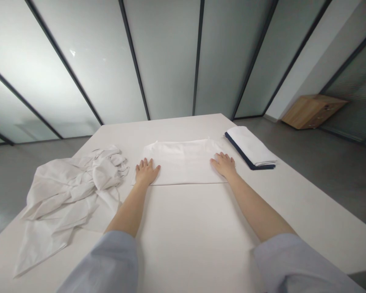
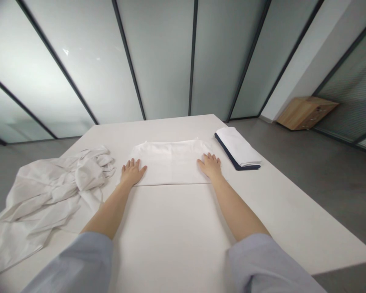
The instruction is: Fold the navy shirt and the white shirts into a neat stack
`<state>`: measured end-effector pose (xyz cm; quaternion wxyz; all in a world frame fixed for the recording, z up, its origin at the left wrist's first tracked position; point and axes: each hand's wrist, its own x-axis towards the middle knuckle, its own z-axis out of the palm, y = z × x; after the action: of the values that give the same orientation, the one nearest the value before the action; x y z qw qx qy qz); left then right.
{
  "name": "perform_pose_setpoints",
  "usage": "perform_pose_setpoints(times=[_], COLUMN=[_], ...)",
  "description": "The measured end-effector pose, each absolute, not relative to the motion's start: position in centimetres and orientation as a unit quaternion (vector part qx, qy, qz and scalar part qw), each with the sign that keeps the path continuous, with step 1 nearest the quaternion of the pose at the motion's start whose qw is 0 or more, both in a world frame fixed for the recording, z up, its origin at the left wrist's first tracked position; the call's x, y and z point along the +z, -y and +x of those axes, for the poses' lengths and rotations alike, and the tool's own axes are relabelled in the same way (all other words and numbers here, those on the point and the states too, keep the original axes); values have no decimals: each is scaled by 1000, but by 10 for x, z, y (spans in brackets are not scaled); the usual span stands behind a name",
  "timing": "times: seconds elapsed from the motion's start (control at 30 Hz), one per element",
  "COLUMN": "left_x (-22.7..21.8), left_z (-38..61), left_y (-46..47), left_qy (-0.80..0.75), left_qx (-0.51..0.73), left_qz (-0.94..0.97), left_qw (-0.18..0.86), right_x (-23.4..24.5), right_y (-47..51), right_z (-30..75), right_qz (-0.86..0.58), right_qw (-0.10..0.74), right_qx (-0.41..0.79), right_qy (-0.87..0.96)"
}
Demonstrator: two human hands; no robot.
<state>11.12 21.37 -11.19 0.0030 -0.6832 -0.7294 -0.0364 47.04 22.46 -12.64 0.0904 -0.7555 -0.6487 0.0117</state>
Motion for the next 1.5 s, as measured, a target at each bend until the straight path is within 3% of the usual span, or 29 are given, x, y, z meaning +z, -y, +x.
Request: perform_pose_setpoints(times=[0.2,0.4,0.73,0.83,1.03,1.17,1.27,1.37,1.5], left_x=[-111,-109,-88,-74,-55,-55,-61,-76,-100], left_z=[127,137,155,164,200,204,183,154,133], left_y=[-205,-205,-198,-191,-156,-155,-179,-204,-217], left_qy=[559,615,725,688,585,525,577,695,702], left_qx=[-53,-45,3,48,76,28,-59,-127,-59], left_qz=[-826,-785,-689,-724,-805,-840,-792,-703,-707], left_qw=[-50,-60,19,-11,-58,-135,-190,-80,-61], right_x=[-124,-114,-106,-107,-120,-123,-122,-121,-122], right_y=[-219,-203,-197,-200,-214,-217,-218,-218,-221], right_z=[456,420,406,405,428,436,434,432,432], right_qz=[-681,-553,-546,-545,-660,-707,-730,-747,-750], right_qw=[186,235,194,166,162,154,144,141,148], right_qx=[-44,-37,38,80,35,27,26,35,45], right_qy=[707,799,814,818,732,690,668,648,643])
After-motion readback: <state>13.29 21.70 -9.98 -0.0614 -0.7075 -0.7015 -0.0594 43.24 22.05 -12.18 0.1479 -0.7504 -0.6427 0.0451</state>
